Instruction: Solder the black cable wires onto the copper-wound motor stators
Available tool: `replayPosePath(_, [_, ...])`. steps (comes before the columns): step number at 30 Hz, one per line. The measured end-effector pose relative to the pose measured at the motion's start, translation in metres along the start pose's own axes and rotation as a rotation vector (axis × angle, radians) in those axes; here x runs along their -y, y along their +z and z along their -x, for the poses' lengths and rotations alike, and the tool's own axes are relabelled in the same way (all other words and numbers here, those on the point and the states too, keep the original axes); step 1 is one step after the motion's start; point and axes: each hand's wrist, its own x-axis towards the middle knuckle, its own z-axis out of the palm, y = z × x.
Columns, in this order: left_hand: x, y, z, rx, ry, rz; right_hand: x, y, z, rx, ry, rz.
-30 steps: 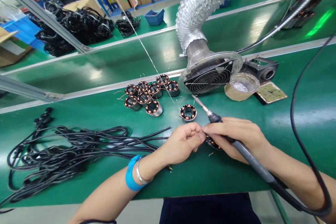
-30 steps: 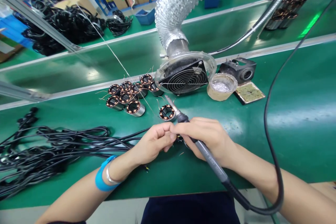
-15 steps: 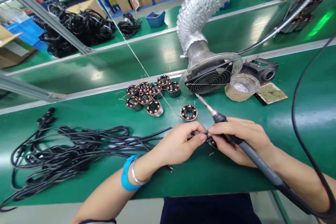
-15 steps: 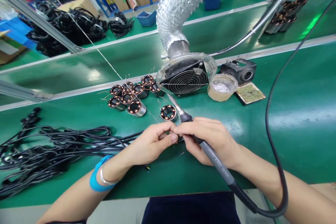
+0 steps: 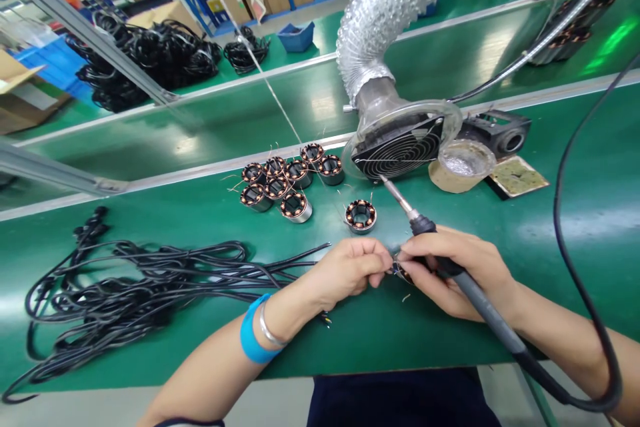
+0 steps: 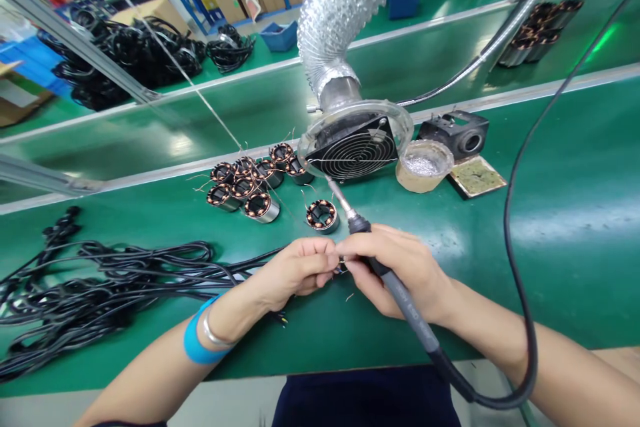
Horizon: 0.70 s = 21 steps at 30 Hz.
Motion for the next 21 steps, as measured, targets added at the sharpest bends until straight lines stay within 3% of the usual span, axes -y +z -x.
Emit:
replayPosePath(5, [0.006, 0.002, -0.002, -0.091, 0.091, -0.020, 0.001, 0.000, 0.005, 0.074, 0.127, 0.013])
replayPosePath(9, [0.010, 0.006, -0.003, -0.169, 0.172, -0.054, -0.001, 0.006, 0.006, -0.031, 0.094, 0.107])
replayPosePath(13, [0.012, 0.009, -0.005, -0.221, 0.193, -0.070, -0.004, 0.006, 0.003, -0.021, 0.026, 0.138])
replayPosePath(21, [0.012, 0.010, -0.005, -0.214, 0.212, -0.059, 0.010, -0.026, 0.000, -0.062, 0.061, 0.113])
